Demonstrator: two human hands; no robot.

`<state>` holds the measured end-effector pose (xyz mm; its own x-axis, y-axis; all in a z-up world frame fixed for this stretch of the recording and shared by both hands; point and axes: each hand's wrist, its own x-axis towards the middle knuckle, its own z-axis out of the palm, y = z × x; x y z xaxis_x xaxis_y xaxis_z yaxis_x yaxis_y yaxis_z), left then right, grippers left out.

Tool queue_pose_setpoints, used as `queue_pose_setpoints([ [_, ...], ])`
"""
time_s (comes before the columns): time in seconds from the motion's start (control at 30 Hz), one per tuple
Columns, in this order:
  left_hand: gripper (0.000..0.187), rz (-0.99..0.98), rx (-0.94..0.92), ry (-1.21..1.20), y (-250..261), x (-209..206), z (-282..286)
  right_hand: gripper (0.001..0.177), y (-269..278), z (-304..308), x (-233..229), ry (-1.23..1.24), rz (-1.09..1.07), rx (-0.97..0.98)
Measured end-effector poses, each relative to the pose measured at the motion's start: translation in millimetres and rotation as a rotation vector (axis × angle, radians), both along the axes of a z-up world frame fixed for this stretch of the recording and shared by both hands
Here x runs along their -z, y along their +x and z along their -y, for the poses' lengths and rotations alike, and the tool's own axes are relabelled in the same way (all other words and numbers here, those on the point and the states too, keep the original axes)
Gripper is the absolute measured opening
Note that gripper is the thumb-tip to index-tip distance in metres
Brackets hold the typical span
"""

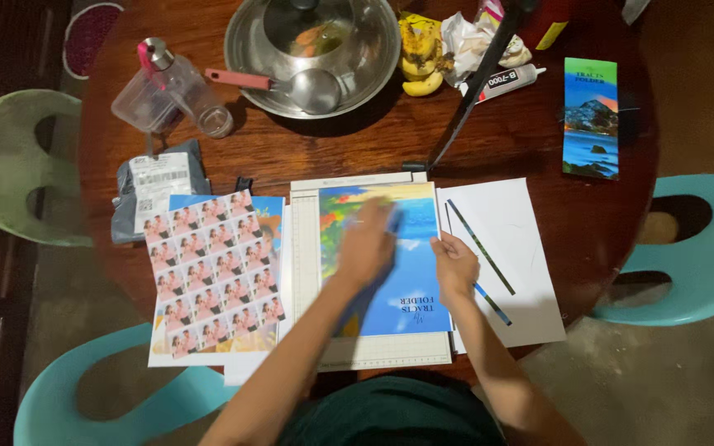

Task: The person assembles folders by inserting printed sheets into plastic sleeves. They handle a sheet with a beach scene and a sheet with a grid of cartoon faces, placing them into the sleeve. The person also handles a finished folder with a sunflower cover and stacks it with other completed items.

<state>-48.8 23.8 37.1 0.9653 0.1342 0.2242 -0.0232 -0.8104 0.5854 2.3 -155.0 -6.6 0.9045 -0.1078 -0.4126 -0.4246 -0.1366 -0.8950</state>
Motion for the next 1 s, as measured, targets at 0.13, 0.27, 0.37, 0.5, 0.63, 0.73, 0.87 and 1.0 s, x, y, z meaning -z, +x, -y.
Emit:
queue_pose_setpoints([
  [0.13,0.057,-0.031,0.130,0.115,29.4,-6.1,30.3,0.036,4.8,-1.0,12.2,0.064,0.012,0.006],
  [0.27,0.059,-0.128,0.139,0.172,39.2,10.0,26.1,0.035,2.1,1.3,8.8,0.143,-0.034,0.019],
  [0.37,0.057,-0.132,0.153,0.193,38.3,18.3,22.0,0.034,-0.4,0.0,-3.4,0.111,-0.095,0.045],
  [0.5,0.056,-0.126,0.157,0.215,38.1,22.3,22.6,0.033,-0.5,-0.4,-12.7,0.099,-0.117,0.066],
  [0.63,0.056,-0.132,0.150,0.207,37.7,21.2,23.4,0.032,-1.1,1.1,-8.2,0.141,-0.085,0.064],
  [0.73,0.057,-0.134,0.149,0.207,37.6,20.2,24.5,0.033,-0.4,3.7,-3.6,0.120,-0.092,0.059],
  [0.87,0.057,-0.122,0.142,0.201,37.1,19.3,24.3,0.033,-0.7,5.2,-5.1,0.138,-0.084,0.044],
  [1.0,0.057,-0.143,0.153,0.210,39.7,19.1,22.8,0.033,9.9,19.4,-18.5,0.166,-0.178,-0.119],
])
